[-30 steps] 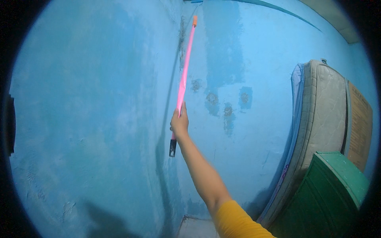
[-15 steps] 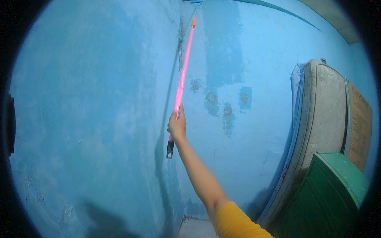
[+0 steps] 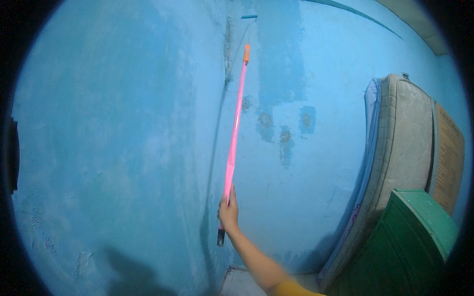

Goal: The person paints a light blue wall using a paint roller attached to a long pink extension pole. They dip the roller into a bucket of paint and apply it to the wall in vertical strokes.

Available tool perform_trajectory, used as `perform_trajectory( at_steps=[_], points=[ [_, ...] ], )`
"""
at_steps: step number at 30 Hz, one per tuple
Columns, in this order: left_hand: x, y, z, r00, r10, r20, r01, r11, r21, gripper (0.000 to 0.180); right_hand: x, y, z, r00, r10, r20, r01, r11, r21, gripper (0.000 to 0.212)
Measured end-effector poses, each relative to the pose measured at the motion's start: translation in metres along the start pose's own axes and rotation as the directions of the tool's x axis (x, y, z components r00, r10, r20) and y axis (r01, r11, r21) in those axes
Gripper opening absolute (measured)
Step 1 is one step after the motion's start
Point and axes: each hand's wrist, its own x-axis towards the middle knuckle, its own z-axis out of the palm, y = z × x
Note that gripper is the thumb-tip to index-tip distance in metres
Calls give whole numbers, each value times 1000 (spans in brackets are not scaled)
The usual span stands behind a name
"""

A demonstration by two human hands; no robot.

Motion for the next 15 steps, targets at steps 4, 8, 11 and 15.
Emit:
perform_trajectory(
  at_steps=[4,8,11,15],
  points=[
    [10,-24,-1,999,-28,33,30,998,-50,26,-13,-1,5,999,38,28,-40,995,94,55],
    [-4,4,-6,998,-53,42,54,998,-16,26,44,-51,25,999,-35,39,29,991,131,55],
    [8,-17,-1,995,-37,94,43,997,-63,28,98,-99,29,997,-77,23,73,988,138,54],
    [3,-8,1,986,-138,89,143,988,-53,32,122,-122,31,997,-67,48,57,978,200,53]
  ],
)
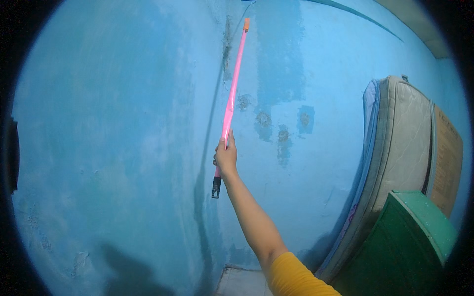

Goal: The person paints a light blue wall using a paint roller attached to a long pink extension pole. They dip the roller into a bucket of paint and apply it to the wall in vertical strokes.

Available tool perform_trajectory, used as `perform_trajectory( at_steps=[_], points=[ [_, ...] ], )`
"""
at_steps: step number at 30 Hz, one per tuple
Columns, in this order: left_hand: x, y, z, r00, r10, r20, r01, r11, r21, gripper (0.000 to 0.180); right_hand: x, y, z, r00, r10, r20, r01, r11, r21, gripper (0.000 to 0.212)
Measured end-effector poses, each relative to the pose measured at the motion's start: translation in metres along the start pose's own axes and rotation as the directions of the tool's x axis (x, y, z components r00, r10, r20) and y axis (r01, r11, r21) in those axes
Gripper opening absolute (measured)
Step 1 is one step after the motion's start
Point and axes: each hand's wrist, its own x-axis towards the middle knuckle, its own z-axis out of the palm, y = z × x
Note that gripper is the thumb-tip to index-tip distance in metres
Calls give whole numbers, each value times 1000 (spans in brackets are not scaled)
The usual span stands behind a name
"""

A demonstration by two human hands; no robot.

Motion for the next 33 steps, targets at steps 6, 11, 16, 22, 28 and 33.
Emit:
perform_trajectory(
  at_steps=[6,11,16,22,28,33],
  points=[
    [9,-30,-1,1000,5,-4,-5,999,46,36,-72,73,-30,999,46,-19,-47,997,-61,52],
    [-59,64,2,966,169,-194,-142,979,148,32,-117,92,-43,990,135,-43,-136,991,-12,53],
    [0,-13,-8,994,-85,-72,87,996,13,29,-42,43,-24,1000,1,-26,-2,1000,-16,53],
    [2,1,0,995,-45,-92,51,997,63,30,27,-16,-11,1000,16,-17,-16,1000,21,52],
    [-13,21,-5,987,-136,-80,141,988,62,31,37,-26,-15,1000,25,11,-26,999,23,52],
    [-16,29,-2,984,-172,-52,175,983,49,32,-13,22,-42,998,55,-12,-55,997,-49,53]
  ],
)
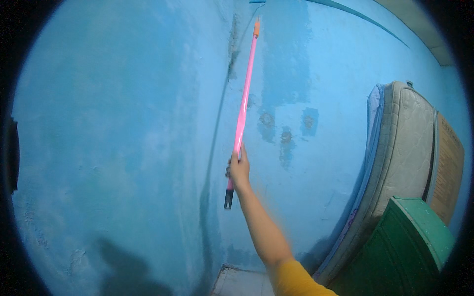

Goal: The person paints a light blue wall using a paint roller attached to a long pink extension pole. They dip the roller into a bucket of paint and apply it to the wall in vertical strokes.

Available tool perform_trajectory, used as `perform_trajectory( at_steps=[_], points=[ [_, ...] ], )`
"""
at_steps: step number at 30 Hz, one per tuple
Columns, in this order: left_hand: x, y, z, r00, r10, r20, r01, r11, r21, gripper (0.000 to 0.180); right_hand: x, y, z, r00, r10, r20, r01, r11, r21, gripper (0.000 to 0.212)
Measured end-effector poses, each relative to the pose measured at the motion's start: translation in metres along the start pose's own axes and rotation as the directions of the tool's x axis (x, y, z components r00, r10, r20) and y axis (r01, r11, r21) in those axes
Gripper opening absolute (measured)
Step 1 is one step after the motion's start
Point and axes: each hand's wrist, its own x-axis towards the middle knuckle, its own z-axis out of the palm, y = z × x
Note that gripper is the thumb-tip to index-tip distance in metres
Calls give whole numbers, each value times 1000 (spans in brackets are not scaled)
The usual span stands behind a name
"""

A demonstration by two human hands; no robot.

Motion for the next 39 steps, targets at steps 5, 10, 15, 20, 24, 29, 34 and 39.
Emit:
perform_trajectory(
  at_steps=[5,10,15,20,24,29,34,39],
  points=[
    [-12,8,5,1000,-2,-8,2,1000,-11,30,-86,89,-28,999,32,-11,-33,995,-98,53],
    [14,-12,17,996,28,80,-27,1000,-6,27,-188,154,-66,995,96,-31,-99,986,-132,55],
    [-5,13,13,993,29,114,-31,999,13,27,-202,162,-73,991,129,-46,-133,986,-96,55],
    [1,1,13,991,118,57,-124,986,109,27,-117,114,-47,998,59,-19,-61,994,-95,55],
    [27,-34,13,989,137,53,-134,989,-56,27,-83,90,-35,996,84,-8,-84,995,-56,55],
    [29,-40,15,994,104,18,-105,990,91,27,-136,150,-52,997,68,-39,-74,983,-169,53],
    [20,-27,17,996,86,33,-87,995,43,25,-221,213,-81,990,112,-87,-128,969,-210,55],
    [34,-58,8,985,169,45,-171,985,22,24,-172,168,-50,995,89,-54,-99,973,-209,55]
  ],
)
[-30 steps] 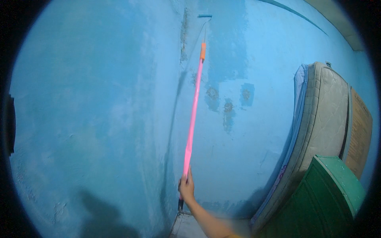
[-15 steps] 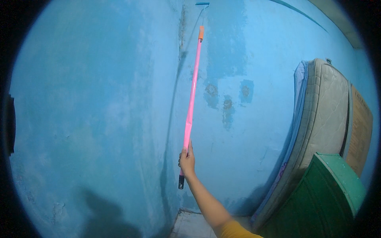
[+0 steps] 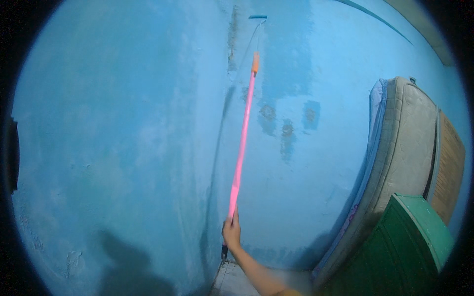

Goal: The person paints a light blue wall using a paint roller attached to a long pink extension pole. They dip the roller into a bucket of paint and apply it to the wall in vertical strokes.

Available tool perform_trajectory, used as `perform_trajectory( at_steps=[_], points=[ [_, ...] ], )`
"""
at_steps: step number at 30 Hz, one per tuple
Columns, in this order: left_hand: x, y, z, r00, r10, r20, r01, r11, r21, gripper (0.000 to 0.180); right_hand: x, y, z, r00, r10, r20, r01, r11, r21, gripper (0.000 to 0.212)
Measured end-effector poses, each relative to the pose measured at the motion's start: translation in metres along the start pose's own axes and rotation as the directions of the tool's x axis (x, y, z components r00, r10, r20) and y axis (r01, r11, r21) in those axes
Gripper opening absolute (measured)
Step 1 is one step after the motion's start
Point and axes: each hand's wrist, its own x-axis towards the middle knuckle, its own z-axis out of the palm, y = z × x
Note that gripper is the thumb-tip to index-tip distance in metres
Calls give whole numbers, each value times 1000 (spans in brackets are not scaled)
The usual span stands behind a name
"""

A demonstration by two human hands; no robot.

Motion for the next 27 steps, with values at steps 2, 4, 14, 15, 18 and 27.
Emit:
perform_trajectory(
  at_steps=[2,4,14,15,18,27],
  points=[
    [-3,17,-1,1000,-16,25,15,999,39,24,36,-37,5,999,-38,-7,38,999,-14,55],
    [-11,33,-1,998,-51,46,52,999,-4,26,66,-73,10,998,-51,30,50,998,40,55],
    [5,0,7,977,-190,-99,209,944,257,32,6,7,-13,999,-42,-29,40,996,-78,55],
    [3,8,8,981,-182,-64,190,966,177,32,-10,24,-21,998,-41,-40,37,995,-96,55],
    [-8,30,3,985,-170,-20,170,985,6,29,-22,52,-29,997,-56,-53,48,989,-137,55],
    [-30,94,-5,976,-216,-17,216,973,78,29,133,-100,2,986,-167,0,167,982,-93,53]
  ],
)
